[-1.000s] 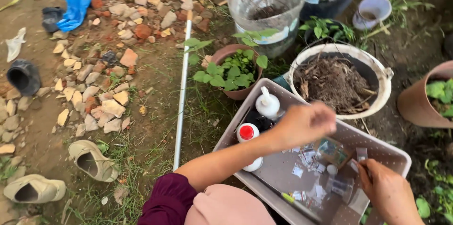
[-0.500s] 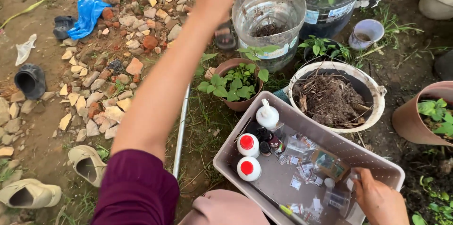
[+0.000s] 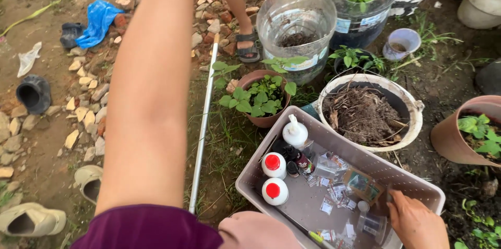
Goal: Selecting seed packets from a bin, opening them, and planting seeds in the soil
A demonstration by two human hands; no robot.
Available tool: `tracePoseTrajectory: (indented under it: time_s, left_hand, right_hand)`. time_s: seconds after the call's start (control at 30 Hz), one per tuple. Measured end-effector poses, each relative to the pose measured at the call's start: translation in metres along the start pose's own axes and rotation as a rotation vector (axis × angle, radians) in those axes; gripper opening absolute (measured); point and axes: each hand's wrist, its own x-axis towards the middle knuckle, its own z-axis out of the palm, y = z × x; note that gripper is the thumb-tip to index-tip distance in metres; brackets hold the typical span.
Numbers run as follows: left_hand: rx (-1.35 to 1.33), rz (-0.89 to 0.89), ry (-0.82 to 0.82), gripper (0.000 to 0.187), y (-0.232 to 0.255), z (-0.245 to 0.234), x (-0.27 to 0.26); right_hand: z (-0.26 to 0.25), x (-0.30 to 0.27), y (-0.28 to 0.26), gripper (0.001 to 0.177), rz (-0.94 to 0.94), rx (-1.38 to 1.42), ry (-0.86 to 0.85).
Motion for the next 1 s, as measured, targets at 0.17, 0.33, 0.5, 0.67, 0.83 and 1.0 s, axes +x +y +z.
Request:
tracePoseTrajectory:
  time_s: [0.17,0.33,0.5,0.67,0.83,1.0]
  left_hand:
    - [-0.027,0.062,-0.078,0.061,0.014,0.008,-0.012]
    - [-0.095,0.073,-0.199,0.067,0.045,0.037,-0.07]
    - [-0.307,0.195,-0.404,0.057,0.125,0.101,-0.208]
    - [-0.151,0.37,-0.264,0.019,0.182,0.093,-0.237]
    - [-0.22,0.377,-0.31,0.033,0.203,0.083,-0.245]
    - [-0.365,0.313,-0.675,0.034,0.191,0.103,-0.259]
  right_hand:
    - [-0.023,-0.01,-0.006,0.047,-0.04,0.059,0.111]
    - [-0.064,-0.021,-0.01,0.037,-0.12,0.374,0.123]
    - [-0.15,-0.046,-0.017,0.017,0.09,1.319,0.288]
    - [-0.211,-0.074,-0.019,0.047,-0.05,1.527,0.281]
    - [-0.185,-0.077,-0.029,0.055,-0.01,0.863,0.442]
    - [-0.168,-0.071,-0.024,0.025,-0.012,0.661,0.802]
